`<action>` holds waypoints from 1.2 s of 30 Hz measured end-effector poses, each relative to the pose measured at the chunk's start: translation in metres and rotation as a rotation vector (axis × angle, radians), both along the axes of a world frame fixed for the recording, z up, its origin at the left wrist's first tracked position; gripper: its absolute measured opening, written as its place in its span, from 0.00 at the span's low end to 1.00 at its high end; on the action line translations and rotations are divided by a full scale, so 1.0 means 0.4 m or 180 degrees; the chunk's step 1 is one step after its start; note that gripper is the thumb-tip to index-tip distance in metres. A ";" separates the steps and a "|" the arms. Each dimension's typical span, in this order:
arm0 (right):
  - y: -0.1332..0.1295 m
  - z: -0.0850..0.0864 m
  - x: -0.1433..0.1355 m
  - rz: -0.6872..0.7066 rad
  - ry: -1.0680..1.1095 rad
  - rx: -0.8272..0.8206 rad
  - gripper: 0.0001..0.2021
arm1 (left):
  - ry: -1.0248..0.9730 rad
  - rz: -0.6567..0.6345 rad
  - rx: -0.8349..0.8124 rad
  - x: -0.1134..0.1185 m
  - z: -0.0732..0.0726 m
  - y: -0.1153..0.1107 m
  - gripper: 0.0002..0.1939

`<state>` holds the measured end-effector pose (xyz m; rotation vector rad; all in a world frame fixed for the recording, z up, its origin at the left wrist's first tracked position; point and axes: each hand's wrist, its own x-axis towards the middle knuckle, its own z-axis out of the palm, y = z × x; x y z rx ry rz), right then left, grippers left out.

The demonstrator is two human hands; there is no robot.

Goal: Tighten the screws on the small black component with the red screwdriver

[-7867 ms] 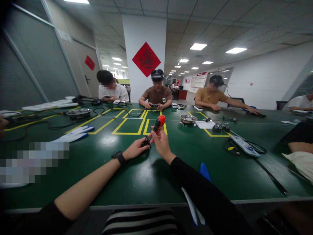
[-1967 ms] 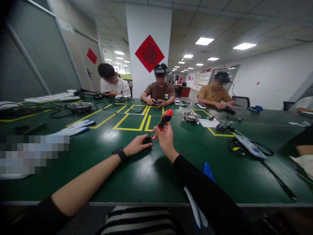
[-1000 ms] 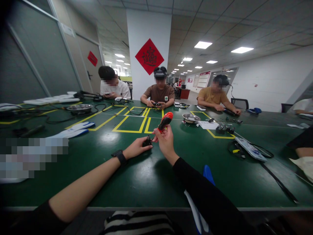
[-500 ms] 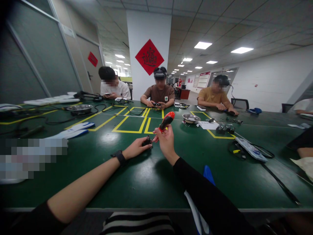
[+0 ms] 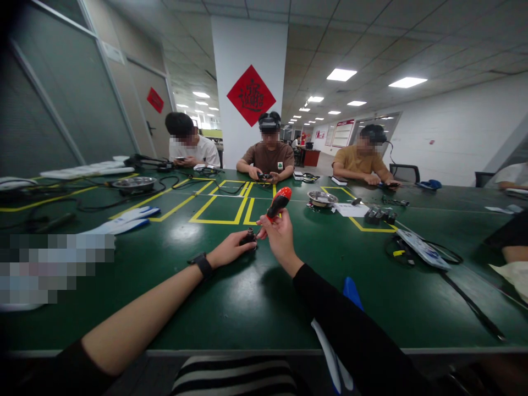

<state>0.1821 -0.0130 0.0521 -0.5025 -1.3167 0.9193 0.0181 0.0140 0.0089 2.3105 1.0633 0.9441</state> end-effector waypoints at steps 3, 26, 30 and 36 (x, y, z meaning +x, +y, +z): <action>-0.003 0.001 0.003 0.0159 -0.0039 -0.0066 0.12 | 0.0014 0.0006 0.0018 0.000 -0.001 0.000 0.14; -0.007 0.011 0.005 0.0198 -0.0053 -0.0077 0.13 | 0.0000 0.0026 -0.0005 0.000 0.000 0.001 0.14; -0.008 0.006 0.003 -0.0092 -0.0163 0.0008 0.13 | -0.0072 0.0055 -0.0064 0.002 0.000 0.000 0.14; -0.004 0.006 0.001 -0.0332 -0.0113 0.0043 0.10 | 0.0054 0.0056 0.0015 0.002 -0.001 -0.001 0.14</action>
